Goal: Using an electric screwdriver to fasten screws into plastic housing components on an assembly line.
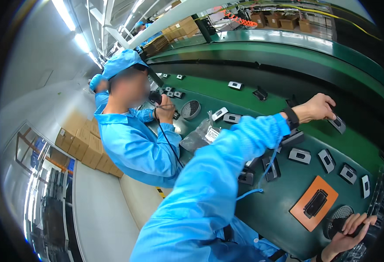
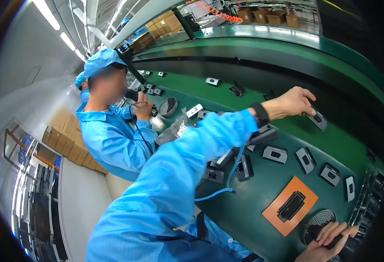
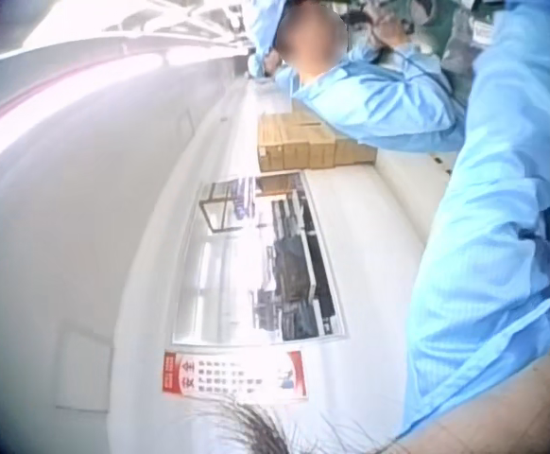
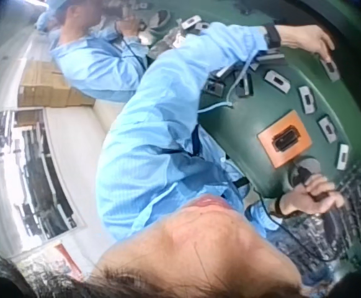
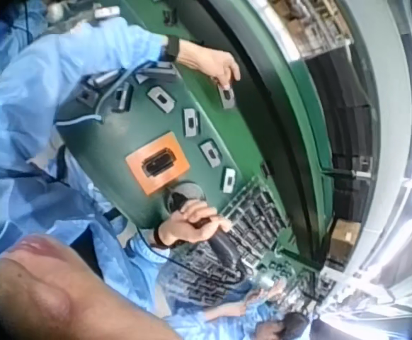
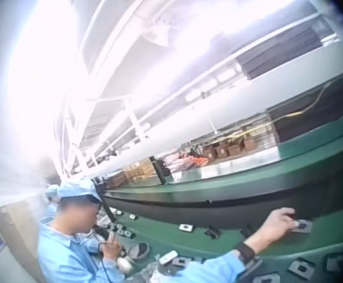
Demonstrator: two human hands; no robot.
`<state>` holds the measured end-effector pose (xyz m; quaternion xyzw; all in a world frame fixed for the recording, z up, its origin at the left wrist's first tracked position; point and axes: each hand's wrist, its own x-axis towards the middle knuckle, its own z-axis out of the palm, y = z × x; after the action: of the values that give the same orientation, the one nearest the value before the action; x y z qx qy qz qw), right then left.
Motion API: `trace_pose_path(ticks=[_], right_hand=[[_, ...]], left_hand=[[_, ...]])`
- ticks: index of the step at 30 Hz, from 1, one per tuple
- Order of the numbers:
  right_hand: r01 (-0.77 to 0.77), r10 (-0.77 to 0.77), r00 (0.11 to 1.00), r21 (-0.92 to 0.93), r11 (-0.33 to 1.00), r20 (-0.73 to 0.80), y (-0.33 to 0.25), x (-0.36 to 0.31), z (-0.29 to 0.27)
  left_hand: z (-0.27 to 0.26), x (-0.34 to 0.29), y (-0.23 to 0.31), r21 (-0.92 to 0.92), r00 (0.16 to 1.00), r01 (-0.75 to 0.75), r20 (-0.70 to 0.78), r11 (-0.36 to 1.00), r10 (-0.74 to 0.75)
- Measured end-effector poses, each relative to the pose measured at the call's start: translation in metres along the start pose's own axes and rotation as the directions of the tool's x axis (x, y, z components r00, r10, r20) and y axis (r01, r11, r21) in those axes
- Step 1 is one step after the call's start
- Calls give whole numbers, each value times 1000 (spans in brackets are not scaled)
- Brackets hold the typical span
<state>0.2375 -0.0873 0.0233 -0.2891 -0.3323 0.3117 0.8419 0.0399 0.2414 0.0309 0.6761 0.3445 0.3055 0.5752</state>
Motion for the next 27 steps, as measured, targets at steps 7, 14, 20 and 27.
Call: trace_pose_path(ticks=[7,14,20,27], right_hand=[[17,-25,986,51,999,166,3,14,25],[43,-42,996,-7,999,78,3,15,12],[71,-70,992,-5,997,104,-1,19,8],[86,-90,983,37,996,158,-4,22,2]], left_hand=[[16,-157,98,356,904,-268,415,895,105],[53,-140,33,421,677,-663,690,619,256],[71,-136,33,384,469,-863,852,330,235],[83,-127,18,265,266,-963,929,38,259]])
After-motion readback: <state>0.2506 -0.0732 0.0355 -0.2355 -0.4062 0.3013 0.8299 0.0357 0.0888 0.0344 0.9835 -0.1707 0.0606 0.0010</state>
